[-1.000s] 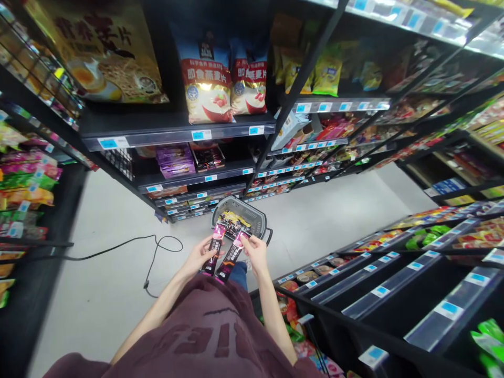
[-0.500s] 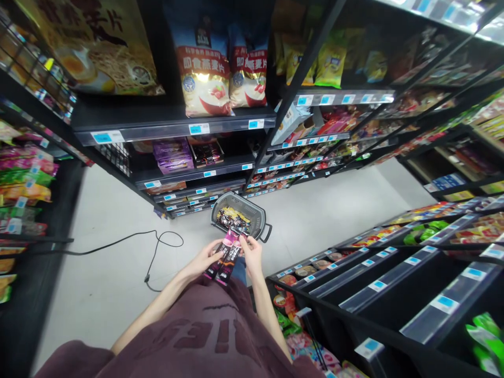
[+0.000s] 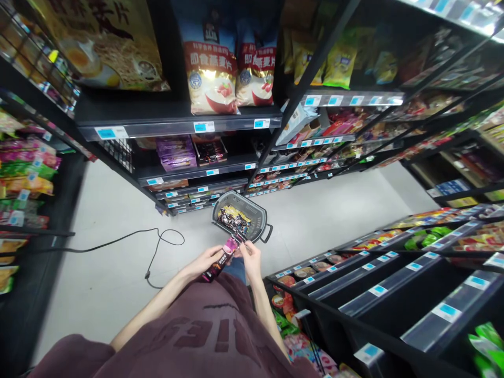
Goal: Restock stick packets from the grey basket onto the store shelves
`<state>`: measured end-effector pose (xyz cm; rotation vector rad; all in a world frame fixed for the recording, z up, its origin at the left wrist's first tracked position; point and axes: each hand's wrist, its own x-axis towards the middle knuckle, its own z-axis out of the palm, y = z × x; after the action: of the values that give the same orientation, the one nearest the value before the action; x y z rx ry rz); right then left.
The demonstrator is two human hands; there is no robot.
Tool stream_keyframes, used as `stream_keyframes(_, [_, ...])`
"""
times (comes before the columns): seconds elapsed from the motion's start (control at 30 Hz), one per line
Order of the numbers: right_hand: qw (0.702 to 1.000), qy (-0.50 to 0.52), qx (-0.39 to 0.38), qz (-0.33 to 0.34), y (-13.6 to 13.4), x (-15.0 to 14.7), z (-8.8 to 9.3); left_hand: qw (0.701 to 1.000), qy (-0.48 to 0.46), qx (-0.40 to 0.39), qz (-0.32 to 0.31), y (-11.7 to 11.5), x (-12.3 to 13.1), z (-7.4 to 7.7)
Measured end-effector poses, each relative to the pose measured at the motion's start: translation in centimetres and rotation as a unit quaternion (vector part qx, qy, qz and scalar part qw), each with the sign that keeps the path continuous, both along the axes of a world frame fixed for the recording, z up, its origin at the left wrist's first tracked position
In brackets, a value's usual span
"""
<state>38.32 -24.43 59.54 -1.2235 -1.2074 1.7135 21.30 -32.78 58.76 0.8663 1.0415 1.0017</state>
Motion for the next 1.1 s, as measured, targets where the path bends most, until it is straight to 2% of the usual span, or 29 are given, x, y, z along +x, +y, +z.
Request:
stream_keyframes(0.17, [0.994, -0.008, -0.044, 0.095, 0.7, 1.3, 0.3, 0.997, 0.071, 0.011, -0.026, -0.1, -0.1, 0.3])
stream_keyframes(0.4, [0.971, -0.061, -0.029, 0.228, 1.6, 2.7, 0.7, 0.978, 0.201, 0.035, -0.047, -0.4, -0.9, 1.9])
stream_keyframes(0.6, [0.957, -0.056, -0.020, 0.284, 1.3, 2.8, 1.4, 0.967, 0.230, 0.042, -0.102, -0.3, -1.8, 2.9])
stream_keyframes(0.73, [0.946, -0.052, -0.029, 0.319, 0.6, 2.8, 1.8, 0.969, 0.219, 0.038, -0.110, -0.8, -2.4, 3.1])
stream_keyframes(0.8, [0.953, -0.050, -0.033, 0.297, 0.2, 2.9, 1.4, 0.975, 0.196, 0.030, -0.099, -1.2, -3.1, 3.0])
stream_keyframes(0.87, [0.969, -0.047, -0.030, 0.240, -0.1, 3.0, 0.7, 0.983, 0.169, 0.017, -0.062, -1.6, -4.1, 2.6])
stream_keyframes(1.0, [0.995, -0.034, -0.027, 0.092, -0.2, 3.2, -0.8, 0.991, 0.103, -0.006, 0.086, -1.9, -6.0, 1.9])
stream_keyframes(1.1, [0.999, -0.011, -0.033, 0.018, 0.0, 2.5, -1.3, 0.987, 0.032, -0.007, 0.157, -1.5, -5.8, 1.4])
